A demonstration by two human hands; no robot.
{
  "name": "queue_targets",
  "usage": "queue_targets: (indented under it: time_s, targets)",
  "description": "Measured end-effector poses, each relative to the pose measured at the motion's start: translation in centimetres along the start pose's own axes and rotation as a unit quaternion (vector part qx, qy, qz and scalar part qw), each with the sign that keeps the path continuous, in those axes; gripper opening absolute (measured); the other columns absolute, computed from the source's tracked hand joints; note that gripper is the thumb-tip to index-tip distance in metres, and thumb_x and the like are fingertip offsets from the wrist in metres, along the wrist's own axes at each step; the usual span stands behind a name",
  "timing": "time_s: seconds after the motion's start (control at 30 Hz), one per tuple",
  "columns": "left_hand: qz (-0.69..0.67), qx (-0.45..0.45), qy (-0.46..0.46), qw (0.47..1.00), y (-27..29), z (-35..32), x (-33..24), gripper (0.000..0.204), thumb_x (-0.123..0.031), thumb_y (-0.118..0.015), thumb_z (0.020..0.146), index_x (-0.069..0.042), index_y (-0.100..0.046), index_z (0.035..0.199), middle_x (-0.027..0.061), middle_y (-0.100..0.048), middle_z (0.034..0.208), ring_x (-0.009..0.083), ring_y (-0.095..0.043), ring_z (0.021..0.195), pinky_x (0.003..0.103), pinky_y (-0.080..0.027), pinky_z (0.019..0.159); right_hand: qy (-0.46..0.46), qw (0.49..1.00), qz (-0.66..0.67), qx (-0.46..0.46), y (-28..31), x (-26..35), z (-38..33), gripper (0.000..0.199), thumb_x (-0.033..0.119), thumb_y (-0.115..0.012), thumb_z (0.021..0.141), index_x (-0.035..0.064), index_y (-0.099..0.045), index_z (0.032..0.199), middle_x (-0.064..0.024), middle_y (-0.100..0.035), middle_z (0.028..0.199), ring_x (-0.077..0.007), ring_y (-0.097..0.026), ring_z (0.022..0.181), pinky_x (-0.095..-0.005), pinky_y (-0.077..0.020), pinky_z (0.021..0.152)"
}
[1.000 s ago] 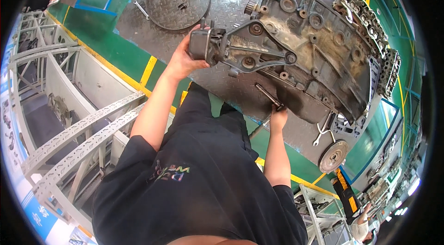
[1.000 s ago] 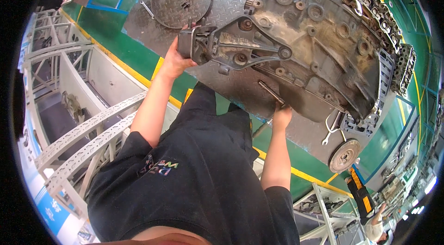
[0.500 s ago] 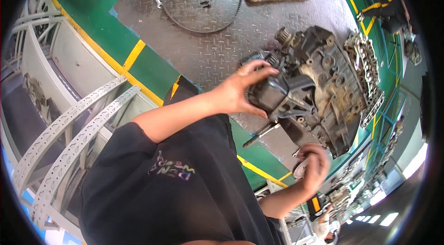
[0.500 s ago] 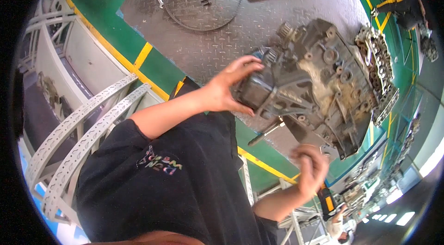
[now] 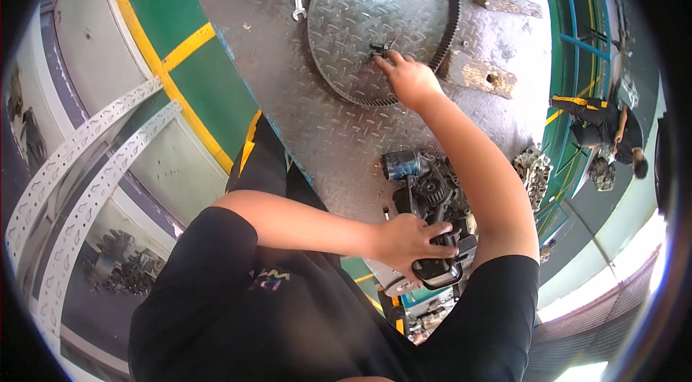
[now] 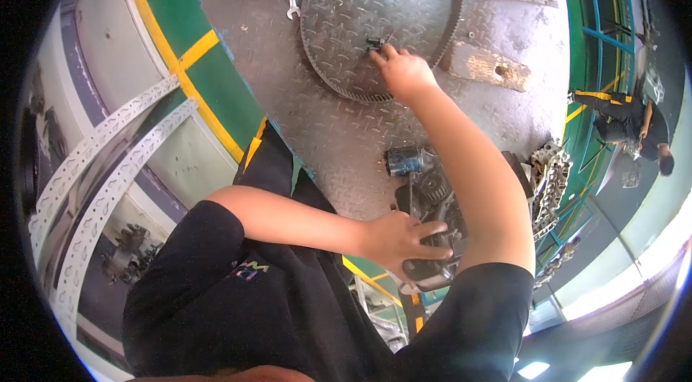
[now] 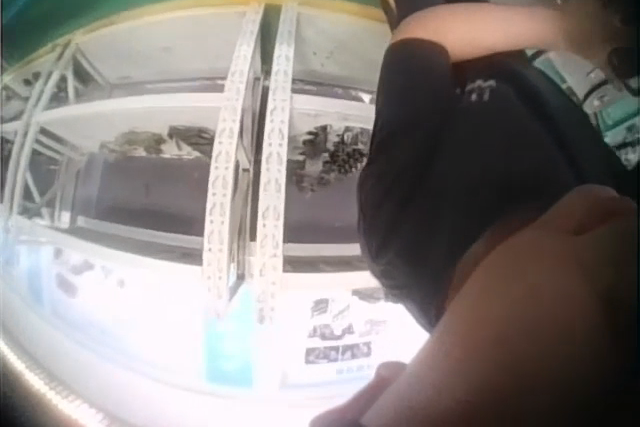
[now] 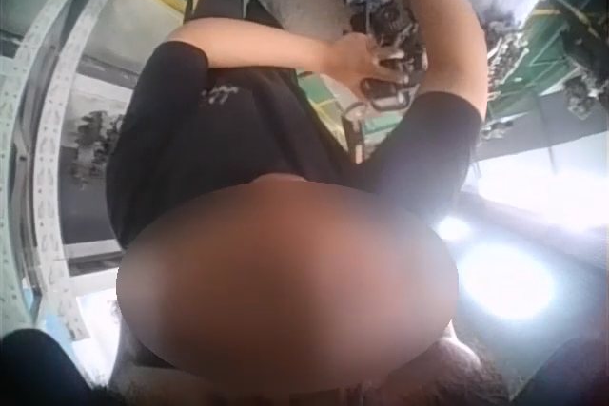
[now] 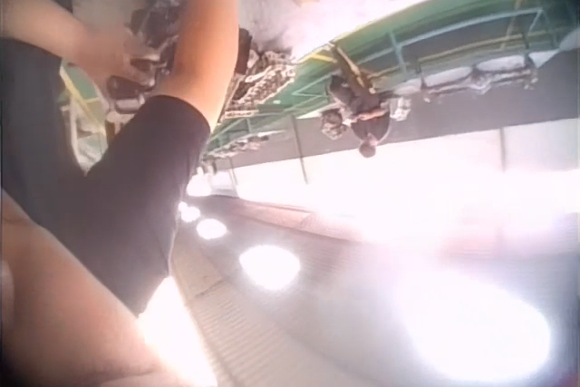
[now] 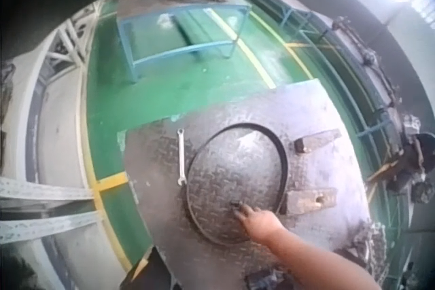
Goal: Disassembling and inspecting an engine block and related mounting brackets on a workbench.
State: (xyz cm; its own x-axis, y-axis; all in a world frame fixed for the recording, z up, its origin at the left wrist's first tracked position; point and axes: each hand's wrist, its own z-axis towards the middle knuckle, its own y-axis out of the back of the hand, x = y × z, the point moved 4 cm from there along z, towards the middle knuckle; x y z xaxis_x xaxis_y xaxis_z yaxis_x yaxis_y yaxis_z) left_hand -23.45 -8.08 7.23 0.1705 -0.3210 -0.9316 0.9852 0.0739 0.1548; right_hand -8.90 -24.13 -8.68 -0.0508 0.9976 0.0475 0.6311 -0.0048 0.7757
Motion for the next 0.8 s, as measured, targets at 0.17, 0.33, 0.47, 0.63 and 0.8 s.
queue_targets:
  time_s: [0.17, 0.33, 0.47, 0.63, 0.8]
  targets:
    - [-0.027, -0.03, -0.019, 0.999, 0.0, -0.1, 0.4, 0.082, -0.063, -0.078, 0.063, -0.028, -0.051, 0.132, 0.0251, -0.043, 0.134, 0.0329, -0.066, 0.068, 0.04, -0.054, 0.057, 0.016, 0.997, -0.071, -0.013, -1.7, -1.1, 3.3, 0.04, 0.01, -0.06, 0.085, 0.0095, -0.056, 0.125, -0.0094, -0.063, 0.108, -0.0273, -0.065, 0.101, -0.039, -0.0563, 0.081]
    - [-0.026, -0.044, -0.031, 0.998, -0.5, 0.2, 0.5, 0.086, -0.062, -0.08, 0.059, -0.026, -0.052, 0.133, 0.0245, -0.046, 0.133, 0.0365, -0.065, 0.08, 0.044, -0.053, 0.067, -0.071, 0.996, 0.025, 0.051, 1.2, 1.0, 3.4, 0.017, 0.013, -0.062, 0.084, 0.0068, -0.072, 0.096, -0.0123, -0.071, 0.105, -0.0276, -0.069, 0.099, -0.04, -0.0571, 0.081]
    - [-0.02, 0.04, 0.031, 0.999, -1.1, 0.3, 0.4, 0.09, -0.058, -0.084, 0.057, -0.022, -0.053, 0.134, 0.0227, -0.038, 0.145, 0.0422, -0.057, 0.114, 0.049, -0.049, 0.092, -0.054, 0.99, 0.128, 0.037, 9.3, 2.5, -3.6, 0.02, 0.019, -0.065, 0.079, 0.0046, -0.073, 0.091, -0.0156, -0.071, 0.097, -0.0336, -0.069, 0.092, -0.044, -0.0567, 0.08]
    - [-0.067, 0.034, 0.03, 0.997, -0.8, 0.2, 0.6, 0.102, -0.044, -0.095, 0.051, -0.015, -0.048, 0.136, 0.0233, -0.042, 0.14, 0.0432, -0.051, 0.124, 0.047, -0.046, 0.101, -0.053, 0.806, 0.364, -0.463, 20.9, 4.4, -28.1, 0.024, 0.021, -0.062, 0.084, -0.0005, -0.068, 0.093, -0.023, -0.067, 0.087, -0.0389, -0.066, 0.078, -0.0458, -0.0541, 0.073]
    - [-0.08, 0.029, 0.029, 0.996, -1.0, -0.6, 1.7, 0.117, -0.04, -0.098, 0.048, -0.012, -0.038, 0.144, 0.0192, -0.039, 0.146, 0.0358, -0.042, 0.135, 0.046, -0.04, 0.11, -0.219, 0.464, 0.568, -0.644, 12.0, 11.2, -48.9, 0.024, 0.013, -0.053, 0.101, -0.0034, -0.06, 0.117, -0.0077, -0.065, 0.091, -0.0131, -0.061, 0.075, -0.0269, -0.0503, 0.068]
